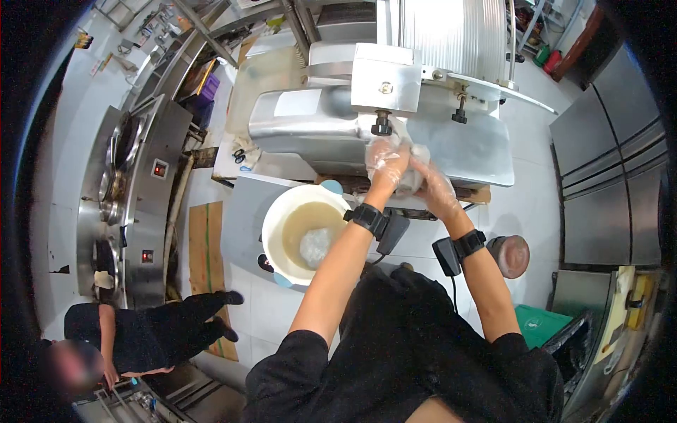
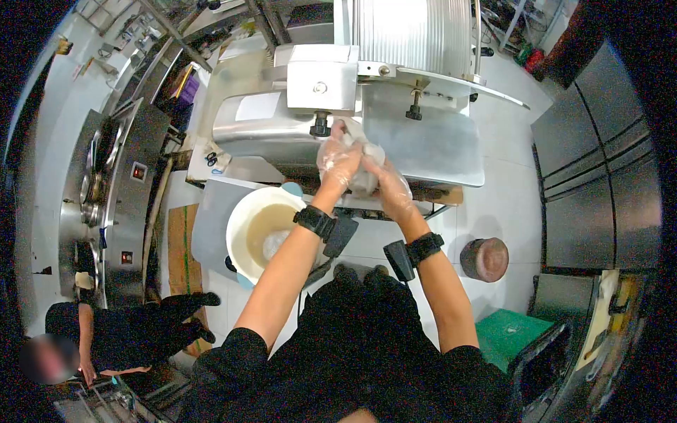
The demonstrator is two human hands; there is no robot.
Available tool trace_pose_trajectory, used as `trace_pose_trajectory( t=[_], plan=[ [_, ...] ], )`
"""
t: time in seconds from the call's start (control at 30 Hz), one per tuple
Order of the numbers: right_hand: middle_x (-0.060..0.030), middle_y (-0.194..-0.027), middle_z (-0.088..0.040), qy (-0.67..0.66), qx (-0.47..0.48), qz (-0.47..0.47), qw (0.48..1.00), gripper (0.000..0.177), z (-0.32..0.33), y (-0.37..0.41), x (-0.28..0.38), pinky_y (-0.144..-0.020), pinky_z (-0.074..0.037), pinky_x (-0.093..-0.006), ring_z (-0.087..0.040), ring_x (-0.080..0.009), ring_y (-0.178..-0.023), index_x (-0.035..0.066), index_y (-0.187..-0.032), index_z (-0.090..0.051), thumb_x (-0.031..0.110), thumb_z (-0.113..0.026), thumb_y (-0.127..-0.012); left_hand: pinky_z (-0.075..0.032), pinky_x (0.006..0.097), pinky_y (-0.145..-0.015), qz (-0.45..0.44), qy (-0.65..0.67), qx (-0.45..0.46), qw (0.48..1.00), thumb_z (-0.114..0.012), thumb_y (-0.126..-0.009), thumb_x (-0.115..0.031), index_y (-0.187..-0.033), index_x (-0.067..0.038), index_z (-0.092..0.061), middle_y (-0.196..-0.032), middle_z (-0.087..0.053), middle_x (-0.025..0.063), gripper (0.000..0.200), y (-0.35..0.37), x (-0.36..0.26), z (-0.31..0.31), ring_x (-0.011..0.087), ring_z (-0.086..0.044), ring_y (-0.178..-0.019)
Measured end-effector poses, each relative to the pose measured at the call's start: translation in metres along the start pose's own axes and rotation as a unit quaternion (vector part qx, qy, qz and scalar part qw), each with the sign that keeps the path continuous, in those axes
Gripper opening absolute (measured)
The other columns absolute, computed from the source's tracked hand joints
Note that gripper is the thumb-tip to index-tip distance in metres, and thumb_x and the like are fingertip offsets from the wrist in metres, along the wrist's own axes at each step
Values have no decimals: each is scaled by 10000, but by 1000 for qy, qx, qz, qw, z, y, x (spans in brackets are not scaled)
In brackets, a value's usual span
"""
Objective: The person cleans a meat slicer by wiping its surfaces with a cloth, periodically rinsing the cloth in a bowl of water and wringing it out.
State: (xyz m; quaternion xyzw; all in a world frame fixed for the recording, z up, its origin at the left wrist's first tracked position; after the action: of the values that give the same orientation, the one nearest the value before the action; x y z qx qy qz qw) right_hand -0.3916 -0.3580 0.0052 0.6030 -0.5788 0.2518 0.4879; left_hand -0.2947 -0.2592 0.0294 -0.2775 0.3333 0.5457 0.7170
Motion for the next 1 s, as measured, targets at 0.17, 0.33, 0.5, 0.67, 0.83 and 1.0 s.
trace_pose_trajectory(
  t=[0.17,0.33,0.5,0.67,0.83,1.0],
  plan=[
    [-34,-1303,-534,-43,-16,-74,996,634,-7,22,-2,-937,-440,-353,-528,-180,-1122,109,-1402,-453,393,-672,-879,-487,433,-889,-43,41,-5,998,-663,-796,-243,-1244,-90,-528,-1124,-656,176,492,14,17,-3,384,-643,-993],
    [-94,-1341,-531,226,45,85,969,603,-13,-4,-12,-979,-429,-335,-550,-214,-1143,111,-1405,-458,329,-659,-880,-476,414,-921,-2,108,-128,986,-641,-793,-133,-1277,-7,-511,-1134,-644,239,517,17,33,22,388,-631,-1034],
    [-69,-1400,-462,199,121,166,958,441,-8,-29,-22,-1025,-448,-418,-476,-248,-1266,97,-1370,-499,83,-538,-931,-513,432,-808,43,13,-38,998,-627,-787,-177,-1234,-38,-534,-1009,-680,234,477,-24,24,20,395,-660,-913],
    [-55,-1258,-546,2,47,40,998,449,-7,3,-5,-959,-496,-398,-512,-206,-1202,85,-1359,-514,260,-585,-951,-502,451,-842,-33,-24,0,999,-628,-793,-251,-1290,-151,-487,-952,-675,213,526,-10,9,-3,406,-656,-889],
    [-47,-1195,-567,-153,1,-58,987,418,20,2,-39,-900,-496,-376,-544,-190,-1107,97,-1231,-591,318,-654,-881,-461,413,-960,-88,-34,71,993,-631,-790,-195,-1237,-123,-542,-1187,-624,186,462,6,-1,-12,365,-596,-1101],
    [-40,-1163,-580,2,9,3,1000,369,1,18,-33,-856,-498,-358,-558,-196,-1064,113,-1197,-607,314,-636,-888,-498,421,-894,-81,16,-33,996,-661,-786,-166,-1254,-138,-548,-1187,-632,177,483,33,15,-2,357,-629,-1025]
  ],
)
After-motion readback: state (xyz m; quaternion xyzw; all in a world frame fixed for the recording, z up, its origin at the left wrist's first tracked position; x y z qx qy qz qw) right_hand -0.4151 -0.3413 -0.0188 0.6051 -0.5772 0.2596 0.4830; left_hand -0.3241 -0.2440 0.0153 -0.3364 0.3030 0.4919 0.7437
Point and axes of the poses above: each hand's wrist, its own y-axis away from the middle knuckle, its own z-axis out of the back of the hand, x = y × z, the point moved 1 cm from there along -y, towards the middle knuckle
